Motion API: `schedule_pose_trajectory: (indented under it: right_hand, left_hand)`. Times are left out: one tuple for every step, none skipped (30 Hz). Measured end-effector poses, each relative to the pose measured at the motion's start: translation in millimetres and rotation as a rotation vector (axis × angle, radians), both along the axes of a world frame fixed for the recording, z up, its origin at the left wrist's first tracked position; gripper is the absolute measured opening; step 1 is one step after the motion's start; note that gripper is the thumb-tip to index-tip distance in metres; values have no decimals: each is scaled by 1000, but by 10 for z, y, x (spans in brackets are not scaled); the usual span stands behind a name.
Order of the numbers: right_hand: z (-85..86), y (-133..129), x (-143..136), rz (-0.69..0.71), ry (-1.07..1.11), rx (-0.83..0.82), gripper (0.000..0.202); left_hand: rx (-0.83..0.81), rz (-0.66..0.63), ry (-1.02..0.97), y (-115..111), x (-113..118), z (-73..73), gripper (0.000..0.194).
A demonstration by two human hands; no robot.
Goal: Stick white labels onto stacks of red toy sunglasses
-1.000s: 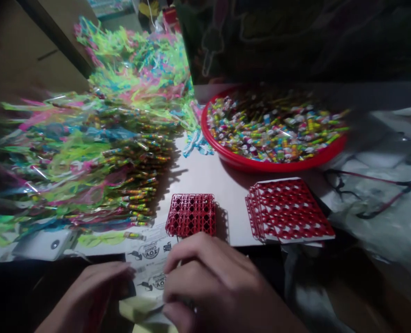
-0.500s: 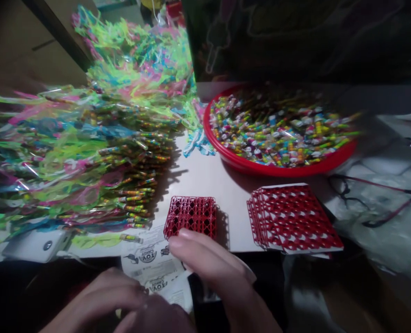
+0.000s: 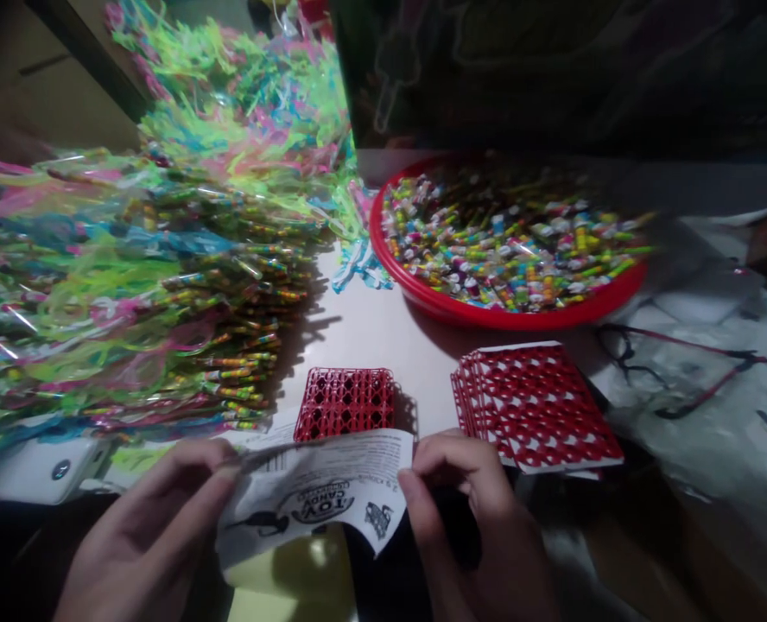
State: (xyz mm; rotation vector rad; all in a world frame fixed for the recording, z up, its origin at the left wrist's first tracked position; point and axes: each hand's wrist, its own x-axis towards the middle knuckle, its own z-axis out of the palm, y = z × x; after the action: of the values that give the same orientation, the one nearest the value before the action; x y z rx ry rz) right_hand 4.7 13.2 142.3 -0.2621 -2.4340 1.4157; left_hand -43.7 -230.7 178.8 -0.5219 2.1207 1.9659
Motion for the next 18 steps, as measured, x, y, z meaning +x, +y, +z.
schedule_pose_trajectory:
  right_hand:
    - [23,-6,-13,5,-32,20,6]
    - [45,-10,-28,8,-56,35,6]
    - [64,-9,-45,25,-61,51,11]
    - [78,-4,-62,60,-62,68,18]
    - [86,5,-78,100,-55,87,25]
    - [90,18,-93,125,-46,111,32]
    - [91,33,-107,146,-42,132,36]
    - [92,47,-119,168,-48,146,38]
    - [94,58,-131,179,-63,146,36]
    - [97,62,-140,189,-93,125,32]
    - [100,56,-149,191,-130,91,27]
    - [103,39,-156,181,-173,54,22]
    - [105,12,-162,150,-214,11,18]
    - [103,-25,-168,96,-243,-36,14]
    - [97,-66,-174,42,-258,-82,11]
    - [87,-108,-181,-14,-260,-128,10]
    - [75,-146,-189,-60,-252,-177,10]
    - [61,-177,-199,-88,-249,-227,10]
  left_hand:
    - [4,-26,18,-17,-29,-48,36]
    - [-3,-45,35,-26,-57,-92,34]
    - [-20,-51,51,-27,-82,-130,32]
    - [-43,-49,68,-19,-105,-163,30]
    - [-64,-48,86,-3,-125,-191,29]
    - [-83,-50,104,18,-142,-216,27]
    - [-99,-53,118,43,-156,-238,25]
    - [-111,-55,132,68,-167,-258,24]
    - [-120,-56,150,91,-175,-275,23]
    - [-126,-59,166,111,-180,-288,21]
    - [-130,-56,183,128,-183,-297,20]
    - [-133,-55,204,141,-185,-302,18]
    - [-140,-59,223,151,-187,-303,16]
    - [-160,-64,247,158,-190,-300,14]
    - [-199,-68,277,163,-194,-296,12]
    - [-249,-69,312,168,-199,-291,12]
    - [-286,-70,334,172,-206,-287,12]
    - [-296,-68,335,177,-214,-285,14]
